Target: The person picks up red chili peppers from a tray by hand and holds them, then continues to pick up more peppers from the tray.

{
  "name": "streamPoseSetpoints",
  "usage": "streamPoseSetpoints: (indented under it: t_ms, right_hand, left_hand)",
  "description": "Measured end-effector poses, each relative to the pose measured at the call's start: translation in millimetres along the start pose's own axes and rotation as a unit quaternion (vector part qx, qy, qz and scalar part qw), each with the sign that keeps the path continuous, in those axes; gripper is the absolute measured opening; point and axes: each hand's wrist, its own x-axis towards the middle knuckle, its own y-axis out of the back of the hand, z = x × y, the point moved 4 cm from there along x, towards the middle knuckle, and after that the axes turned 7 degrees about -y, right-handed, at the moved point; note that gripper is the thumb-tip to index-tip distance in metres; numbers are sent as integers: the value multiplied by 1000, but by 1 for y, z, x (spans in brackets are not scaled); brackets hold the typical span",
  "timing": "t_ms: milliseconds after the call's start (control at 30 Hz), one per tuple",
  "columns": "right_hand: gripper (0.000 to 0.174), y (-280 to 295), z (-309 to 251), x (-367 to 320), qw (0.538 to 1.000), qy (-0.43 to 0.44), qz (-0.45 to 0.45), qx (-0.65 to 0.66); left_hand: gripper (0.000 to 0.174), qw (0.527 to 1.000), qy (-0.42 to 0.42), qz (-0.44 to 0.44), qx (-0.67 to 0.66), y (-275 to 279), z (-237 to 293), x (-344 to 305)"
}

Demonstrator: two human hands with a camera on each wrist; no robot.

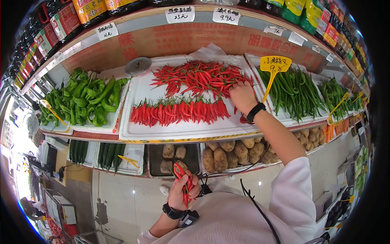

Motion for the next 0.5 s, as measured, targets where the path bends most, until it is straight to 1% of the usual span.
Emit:
streamPoseSetpoints:
  t_ms: [33,67,133,167,300,367,467,500]
  right_hand:
    - [14,3,3,1,999,2,-6,48]
    - [14,4,7,2,999,5,-8,49]
    - [16,10,14,6,971,-37,-70,223]
    - [20,18,18,7,963,-34,-92,250]
    - [22,36,24,5,959,-23,-83,271]
    - [23,50,25,1,938,-55,-145,310]
    - [24,69,17,-15,942,-55,-128,305]
    - [25,70,11,-19,947,-40,-59,313]
  left_hand:
    - [17,1000,-2,5,2,0,0,0]
    - [17,1000,-2,11,4,1,0,-1]
    - [17,1000,-1,16,2,-1,0,-2]
    - [17,1000,1,16,4,-2,0,-2]
    - [16,1000,7,9,0,0,-1,0]
    - [15,1000,10,12,0,2,-1,1]
    - [16,1000,12,5,3,1,-1,2]
    - [16,1000,12,6,1,0,-1,3]
